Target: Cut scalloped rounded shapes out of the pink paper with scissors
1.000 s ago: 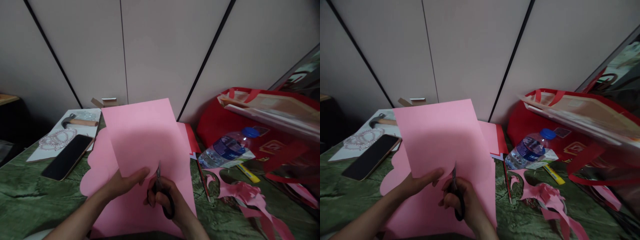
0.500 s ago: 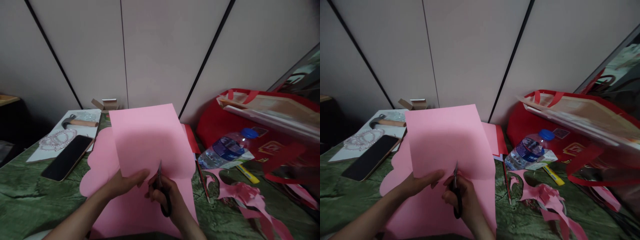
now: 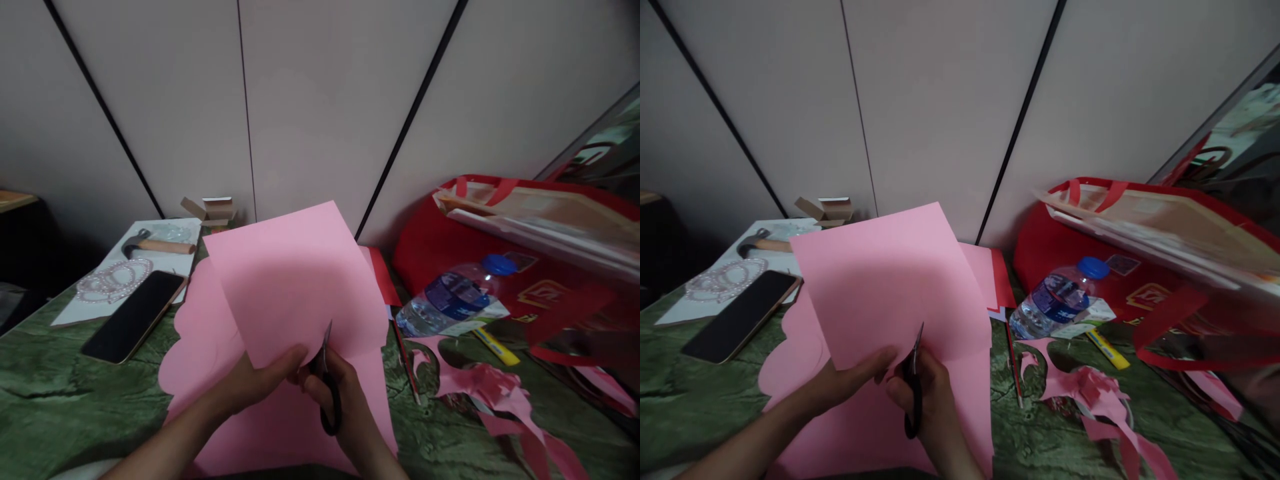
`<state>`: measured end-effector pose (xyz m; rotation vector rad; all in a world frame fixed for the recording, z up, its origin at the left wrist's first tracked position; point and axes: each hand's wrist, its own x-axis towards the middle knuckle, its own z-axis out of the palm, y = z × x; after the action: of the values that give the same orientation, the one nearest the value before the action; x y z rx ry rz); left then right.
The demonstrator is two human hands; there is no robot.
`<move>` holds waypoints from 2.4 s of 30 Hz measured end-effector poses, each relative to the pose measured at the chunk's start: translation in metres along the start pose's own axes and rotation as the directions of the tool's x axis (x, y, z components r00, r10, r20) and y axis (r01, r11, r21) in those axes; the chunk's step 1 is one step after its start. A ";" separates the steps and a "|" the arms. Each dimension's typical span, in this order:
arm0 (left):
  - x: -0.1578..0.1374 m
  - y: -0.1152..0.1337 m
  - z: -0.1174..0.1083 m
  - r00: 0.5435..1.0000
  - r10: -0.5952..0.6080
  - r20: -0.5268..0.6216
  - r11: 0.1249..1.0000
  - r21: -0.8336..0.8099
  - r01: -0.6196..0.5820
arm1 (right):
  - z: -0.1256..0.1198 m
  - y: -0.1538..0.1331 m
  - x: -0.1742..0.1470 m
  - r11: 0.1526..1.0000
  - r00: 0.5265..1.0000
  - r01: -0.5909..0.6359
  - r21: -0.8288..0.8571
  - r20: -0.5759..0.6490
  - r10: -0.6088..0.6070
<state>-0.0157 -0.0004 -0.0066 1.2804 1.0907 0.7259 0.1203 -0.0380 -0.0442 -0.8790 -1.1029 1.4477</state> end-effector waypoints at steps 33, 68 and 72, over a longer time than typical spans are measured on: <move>-0.003 0.007 0.003 0.992 0.030 -0.122 0.991 0.136 -0.013 | 0.001 -0.001 0.001 0.995 0.993 -0.076 -0.061 -0.100 0.070; 0.006 -0.006 -0.007 0.995 0.070 -0.077 0.982 0.182 -0.055 | 0.003 0.002 -0.001 0.995 0.987 -0.096 -0.008 -0.131 0.094; 0.007 -0.008 -0.008 0.995 0.073 -0.067 0.981 0.187 -0.059 | 0.002 0.003 -0.001 0.996 0.989 -0.086 -0.008 -0.120 0.084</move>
<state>-0.0218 0.0073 -0.0155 1.4632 1.2017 0.7393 0.1172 -0.0391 -0.0465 -1.0199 -0.9971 1.4386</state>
